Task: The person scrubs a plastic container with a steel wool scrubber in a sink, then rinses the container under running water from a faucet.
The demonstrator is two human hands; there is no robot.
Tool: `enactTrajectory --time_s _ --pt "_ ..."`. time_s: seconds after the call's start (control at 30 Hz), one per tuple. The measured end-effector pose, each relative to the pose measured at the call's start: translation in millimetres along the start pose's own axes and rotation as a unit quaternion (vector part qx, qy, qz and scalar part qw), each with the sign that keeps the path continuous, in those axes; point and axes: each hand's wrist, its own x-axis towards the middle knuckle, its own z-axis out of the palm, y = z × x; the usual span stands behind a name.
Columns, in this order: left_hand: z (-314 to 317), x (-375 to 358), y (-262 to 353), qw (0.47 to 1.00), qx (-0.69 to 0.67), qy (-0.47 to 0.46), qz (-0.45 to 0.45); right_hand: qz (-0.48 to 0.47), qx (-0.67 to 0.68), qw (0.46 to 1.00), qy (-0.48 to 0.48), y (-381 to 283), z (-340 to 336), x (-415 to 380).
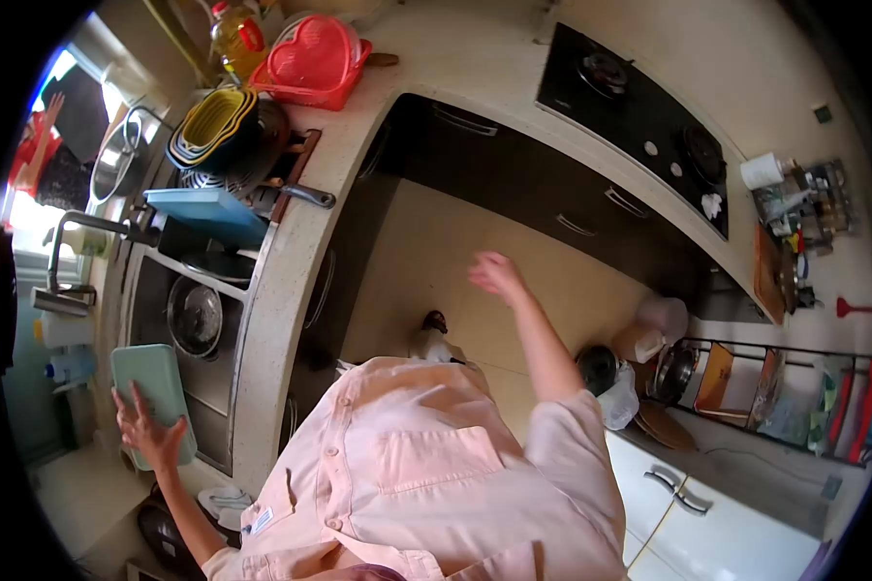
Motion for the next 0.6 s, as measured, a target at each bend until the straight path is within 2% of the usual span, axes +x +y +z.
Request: enactTrajectory --time_s 0.03,0.07,0.13,0.2,0.27,0.33,0.43,0.53,0.6 --pt "-11 6 7 0.999 0.033 -0.018 0.012 -0.016 -0.090 0.994 0.063 48 -32 41" --pt "-24 9 18 1.000 0.001 -0.009 0.017 -0.149 -0.313 0.928 0.137 84 -60 55" --pt "-47 18 32 0.988 -0.137 0.023 0.074 -0.136 -0.175 0.963 0.150 95 -86 38" --pt "-69 31 54 0.965 -0.226 0.056 0.123 -0.021 -0.074 0.987 0.144 66 -76 -8" --pt "-90 56 79 0.944 -0.264 0.087 0.179 -0.049 -0.118 0.983 0.129 112 -97 23" --pt "-101 83 94 0.928 -0.293 0.104 0.205 -0.059 -0.085 0.990 0.099 122 -107 28" --pt "-124 118 109 0.936 -0.283 0.101 0.184 -0.062 -0.055 0.993 0.081 113 -116 21" --pt "-153 140 124 0.940 -0.264 0.129 0.171 -0.058 -0.048 0.992 0.104 121 -138 25" --pt "-168 150 142 0.917 -0.320 0.167 0.173 -0.050 -0.058 0.990 0.119 134 -158 37"
